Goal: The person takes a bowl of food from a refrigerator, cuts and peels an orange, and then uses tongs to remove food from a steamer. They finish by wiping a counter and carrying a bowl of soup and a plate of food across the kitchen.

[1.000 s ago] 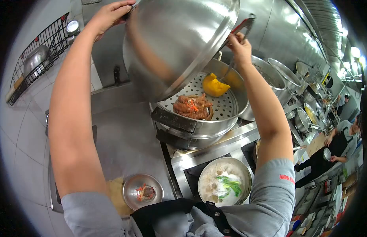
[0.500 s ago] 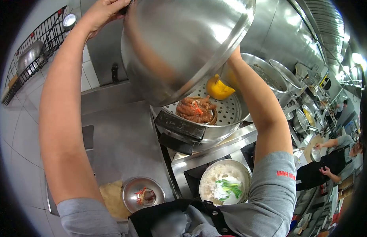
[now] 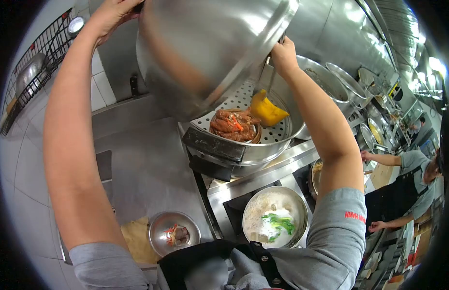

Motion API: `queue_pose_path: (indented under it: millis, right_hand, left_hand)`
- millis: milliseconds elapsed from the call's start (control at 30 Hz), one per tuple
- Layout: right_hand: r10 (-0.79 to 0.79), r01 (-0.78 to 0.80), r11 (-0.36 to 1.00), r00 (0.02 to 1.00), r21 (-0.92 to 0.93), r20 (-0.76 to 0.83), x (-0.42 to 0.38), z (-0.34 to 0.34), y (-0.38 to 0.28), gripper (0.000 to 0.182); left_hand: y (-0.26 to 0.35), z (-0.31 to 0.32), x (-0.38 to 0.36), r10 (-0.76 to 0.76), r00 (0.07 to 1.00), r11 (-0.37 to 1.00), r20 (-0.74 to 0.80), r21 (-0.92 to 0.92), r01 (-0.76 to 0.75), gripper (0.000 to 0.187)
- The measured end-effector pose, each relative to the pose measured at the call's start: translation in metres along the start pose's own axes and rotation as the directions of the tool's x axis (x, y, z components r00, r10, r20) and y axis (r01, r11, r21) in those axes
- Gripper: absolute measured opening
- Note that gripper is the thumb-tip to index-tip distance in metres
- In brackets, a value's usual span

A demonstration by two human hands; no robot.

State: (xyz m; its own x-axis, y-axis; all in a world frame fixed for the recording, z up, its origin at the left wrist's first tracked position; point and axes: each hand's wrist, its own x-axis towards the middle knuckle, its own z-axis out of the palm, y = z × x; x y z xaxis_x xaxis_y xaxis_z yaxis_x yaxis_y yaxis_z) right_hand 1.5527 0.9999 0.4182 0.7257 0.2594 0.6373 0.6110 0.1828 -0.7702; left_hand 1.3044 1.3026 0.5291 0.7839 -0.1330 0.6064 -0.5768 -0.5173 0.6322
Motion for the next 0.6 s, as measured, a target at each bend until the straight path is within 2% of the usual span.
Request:
queue_pose_path:
  millis: [67,133,233,433,500,567,600]
  right_hand:
    - [0.013,-0.013,1.0,1.0,0.02,0.016,-0.005,-0.003,-0.003,0.024]
    - [0.024,-0.024,1.0,0.999,-0.009,0.031,-0.006,-0.008,-0.006,0.025]
    - [0.008,-0.008,1.0,1.0,-0.021,0.024,-0.012,-0.013,-0.013,0.026]
    - [-0.004,0.004,1.0,1.0,-0.002,0.002,-0.021,-0.012,-0.019,0.022]
    - [-0.099,0.097,0.994,0.994,-0.048,-0.055,-0.023,-0.018,-0.034,0.02]
    - [-0.213,0.22,0.974,0.969,0.045,-0.124,-0.016,-0.032,-0.044,0.021]
    - [-0.222,0.234,0.971,0.956,0.042,-0.192,-0.016,-0.04,-0.049,0.022]
  left_hand:
    - [-0.001,-0.001,0.001,-0.004,1.0,1.0,0.001,-0.005,0.004,0.043]
    - [-0.032,-0.021,0.025,-0.189,0.963,0.979,-0.193,0.04,0.2,0.042]
    - [-0.038,-0.024,0.026,-0.182,0.954,0.979,-0.237,0.051,0.199,0.041]
    - [-0.051,-0.037,0.035,-0.172,0.966,0.961,-0.195,0.184,0.208,0.04]
    - [-0.05,-0.034,0.032,-0.17,0.966,0.963,-0.194,0.176,0.205,0.04]
    - [-0.041,-0.022,0.03,-0.162,0.967,0.97,-0.195,0.148,0.192,0.04]
    - [-0.034,-0.015,0.031,-0.155,0.968,0.974,-0.195,0.134,0.183,0.04]
